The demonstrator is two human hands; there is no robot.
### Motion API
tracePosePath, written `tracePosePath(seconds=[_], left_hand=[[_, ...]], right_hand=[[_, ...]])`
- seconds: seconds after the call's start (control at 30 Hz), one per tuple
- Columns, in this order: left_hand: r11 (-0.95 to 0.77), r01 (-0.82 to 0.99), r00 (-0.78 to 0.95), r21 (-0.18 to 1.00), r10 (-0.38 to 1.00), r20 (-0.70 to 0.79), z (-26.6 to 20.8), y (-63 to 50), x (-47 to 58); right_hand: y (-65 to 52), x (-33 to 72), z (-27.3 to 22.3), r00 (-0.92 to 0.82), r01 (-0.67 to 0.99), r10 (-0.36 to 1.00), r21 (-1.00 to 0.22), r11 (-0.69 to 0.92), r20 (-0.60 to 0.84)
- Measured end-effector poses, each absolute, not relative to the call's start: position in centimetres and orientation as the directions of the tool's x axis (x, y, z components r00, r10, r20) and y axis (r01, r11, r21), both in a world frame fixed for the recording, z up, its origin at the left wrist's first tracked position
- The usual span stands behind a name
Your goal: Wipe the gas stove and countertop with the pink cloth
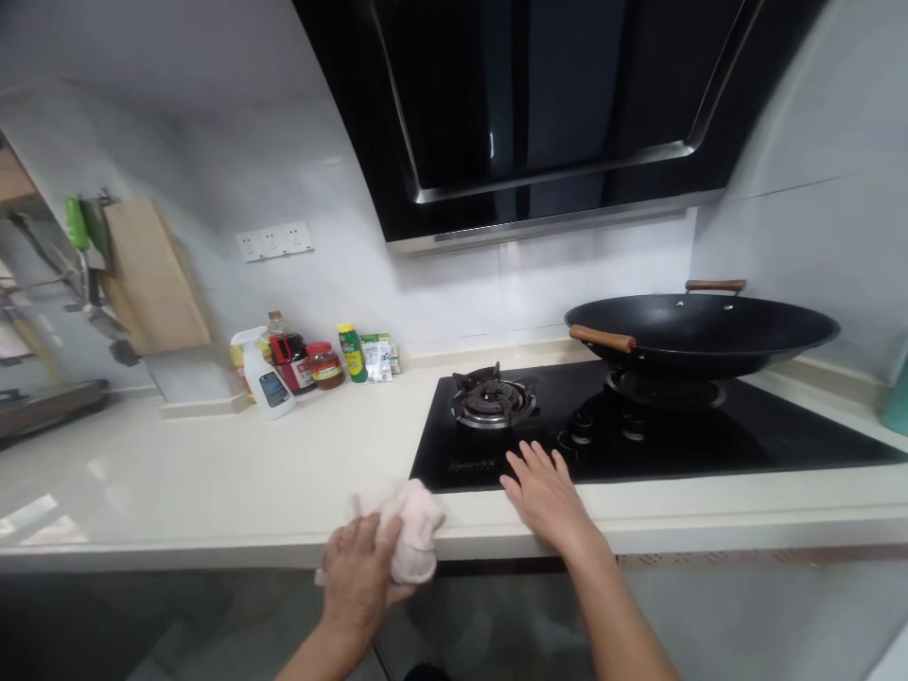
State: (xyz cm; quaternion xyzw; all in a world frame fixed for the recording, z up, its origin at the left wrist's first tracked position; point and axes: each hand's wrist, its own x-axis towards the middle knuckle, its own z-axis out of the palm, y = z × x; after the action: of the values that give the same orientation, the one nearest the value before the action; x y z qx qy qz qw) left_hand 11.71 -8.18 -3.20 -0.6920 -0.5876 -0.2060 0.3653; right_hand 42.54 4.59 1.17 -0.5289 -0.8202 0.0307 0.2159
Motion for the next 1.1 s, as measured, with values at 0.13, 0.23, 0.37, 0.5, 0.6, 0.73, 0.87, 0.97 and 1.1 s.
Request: tracePosePath(seconds=[0.13,0.23,0.37,0.5,0.6,0.73,0.87,0.97,1.1], left_hand=[[-0.148,0.965,0.262,-0.216,0.589,0.765,-4.2,-5.9,20.5],[-0.204,0.959,0.275,-0.197,0.508,0.816,-5.0,-4.5,25.5],[-0.275,0.932,0.34,-0.235,0.445,0.828,-4.8,-4.2,26.6],[-0.302,0.902,0.421,-0.308,0.463,0.78,-3.6,-5.4,22.3],[-0.278,0.894,0.448,-0.352,0.501,0.741,-3.0,-6.7,16.6],[-0.231,0.896,0.44,-0.379,0.579,0.687,-3.1,-8.5,5.8],[-0.095,0.948,0.29,-0.303,0.645,0.707,-2.7,-10.3,-5.2],[-0.06,0.955,0.247,-0.29,0.7,0.67,-1.8,-11.4,-9.6],[0.014,0.958,0.184,-0.285,0.732,0.656,-0.8,-11.8,-9.2]], right_hand=[[5.0,43.0,0.7,-0.361,0.849,0.87,-0.267,0.456,0.337],[5.5,44.0,-0.2,-0.413,0.814,0.822,-0.245,0.526,0.392],[5.8,44.8,-0.6,-0.451,0.776,0.782,-0.243,0.581,0.431],[5.1,44.0,0.6,-0.372,0.821,0.847,-0.291,0.491,0.38],[4.5,43.4,1.4,-0.361,0.831,0.866,-0.303,0.467,0.346],[4.2,43.4,1.5,-0.366,0.821,0.866,-0.321,0.473,0.34],[4.1,43.3,1.6,-0.368,0.818,0.87,-0.33,0.47,0.327],[3.9,43.2,1.9,-0.37,0.822,0.877,-0.332,0.463,0.308],[3.7,43.1,2.4,-0.37,0.812,0.873,-0.347,0.47,0.318]])
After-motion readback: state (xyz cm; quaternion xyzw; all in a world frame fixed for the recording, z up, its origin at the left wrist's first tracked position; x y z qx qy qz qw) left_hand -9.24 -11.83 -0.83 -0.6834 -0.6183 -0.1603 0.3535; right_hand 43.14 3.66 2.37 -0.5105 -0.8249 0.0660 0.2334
